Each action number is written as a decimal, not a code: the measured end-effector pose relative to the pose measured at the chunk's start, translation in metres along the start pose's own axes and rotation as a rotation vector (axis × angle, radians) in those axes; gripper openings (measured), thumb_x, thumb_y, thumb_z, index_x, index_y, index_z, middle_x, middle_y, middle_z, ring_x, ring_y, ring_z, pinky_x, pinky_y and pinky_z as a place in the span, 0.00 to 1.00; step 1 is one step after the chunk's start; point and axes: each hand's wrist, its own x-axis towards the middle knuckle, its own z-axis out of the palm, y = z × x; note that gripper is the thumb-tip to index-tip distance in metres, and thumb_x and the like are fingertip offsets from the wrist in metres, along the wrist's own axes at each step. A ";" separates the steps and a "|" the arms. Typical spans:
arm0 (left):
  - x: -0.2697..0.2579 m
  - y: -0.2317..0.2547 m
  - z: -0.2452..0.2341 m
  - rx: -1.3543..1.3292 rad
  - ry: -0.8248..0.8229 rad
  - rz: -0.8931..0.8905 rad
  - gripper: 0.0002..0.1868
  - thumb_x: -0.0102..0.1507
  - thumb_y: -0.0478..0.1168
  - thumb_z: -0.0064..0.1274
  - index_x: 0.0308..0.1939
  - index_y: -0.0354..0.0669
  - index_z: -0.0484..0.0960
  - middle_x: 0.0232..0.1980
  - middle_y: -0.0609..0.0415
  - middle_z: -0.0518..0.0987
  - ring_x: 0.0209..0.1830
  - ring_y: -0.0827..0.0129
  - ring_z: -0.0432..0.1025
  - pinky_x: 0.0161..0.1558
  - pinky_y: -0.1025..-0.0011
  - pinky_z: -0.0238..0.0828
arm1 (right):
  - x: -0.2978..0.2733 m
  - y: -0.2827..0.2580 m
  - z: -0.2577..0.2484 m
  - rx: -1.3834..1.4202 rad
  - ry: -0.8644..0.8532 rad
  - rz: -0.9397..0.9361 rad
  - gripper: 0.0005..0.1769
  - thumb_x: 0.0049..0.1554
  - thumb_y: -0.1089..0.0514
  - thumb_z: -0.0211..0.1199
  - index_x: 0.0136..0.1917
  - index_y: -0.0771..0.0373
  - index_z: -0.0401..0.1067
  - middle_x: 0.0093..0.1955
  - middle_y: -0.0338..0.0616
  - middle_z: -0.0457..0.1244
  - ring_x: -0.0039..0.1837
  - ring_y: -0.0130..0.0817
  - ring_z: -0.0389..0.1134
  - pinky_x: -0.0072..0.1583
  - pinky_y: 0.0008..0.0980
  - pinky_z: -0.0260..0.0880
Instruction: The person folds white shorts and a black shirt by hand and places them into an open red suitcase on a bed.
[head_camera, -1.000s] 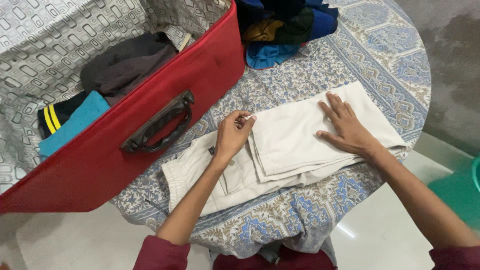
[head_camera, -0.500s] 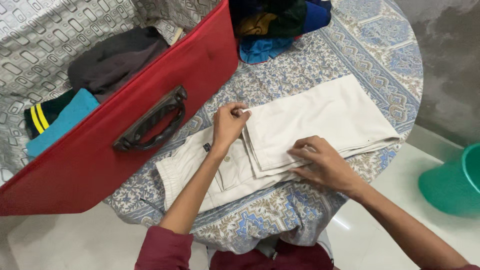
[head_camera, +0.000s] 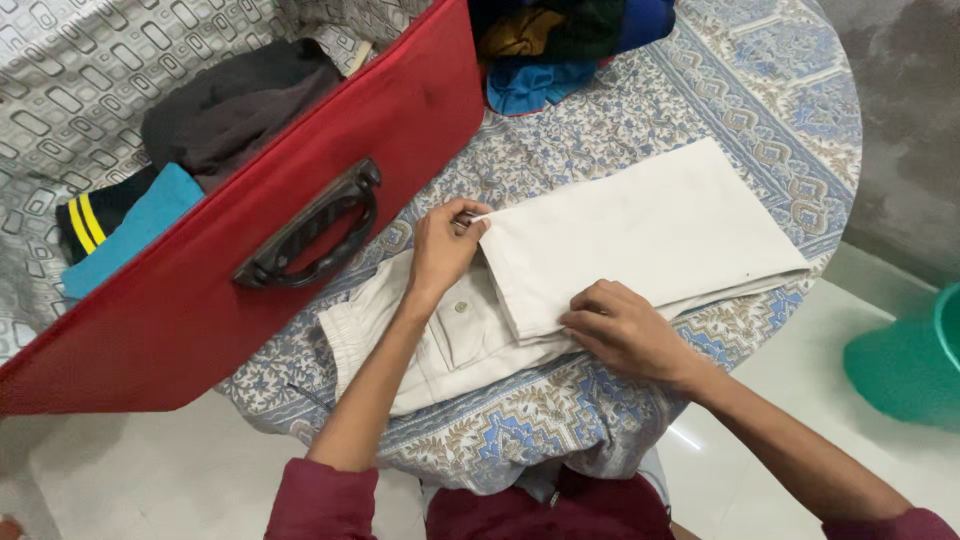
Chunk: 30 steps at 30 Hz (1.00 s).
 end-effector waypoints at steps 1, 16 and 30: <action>-0.002 0.003 -0.001 0.058 -0.030 -0.037 0.15 0.60 0.38 0.61 0.51 0.40 0.87 0.34 0.46 0.84 0.33 0.63 0.78 0.41 0.67 0.74 | 0.001 -0.003 0.001 0.002 -0.023 -0.018 0.14 0.53 0.56 0.70 0.52 0.61 0.77 0.53 0.44 0.66 0.56 0.39 0.68 0.57 0.38 0.71; -0.032 0.042 0.075 0.728 -0.377 0.642 0.56 0.57 0.75 0.47 0.80 0.47 0.52 0.81 0.32 0.43 0.83 0.43 0.36 0.76 0.43 0.28 | -0.052 0.151 -0.045 -0.423 -0.085 0.528 0.45 0.61 0.28 0.45 0.82 0.54 0.48 0.86 0.54 0.36 0.84 0.59 0.32 0.78 0.56 0.33; -0.046 0.020 0.066 0.702 -0.296 0.549 0.55 0.59 0.75 0.46 0.82 0.53 0.50 0.83 0.35 0.41 0.83 0.45 0.33 0.76 0.39 0.23 | -0.025 0.140 -0.056 -0.357 -0.123 0.654 0.47 0.60 0.25 0.42 0.82 0.53 0.48 0.86 0.52 0.36 0.85 0.52 0.32 0.80 0.54 0.31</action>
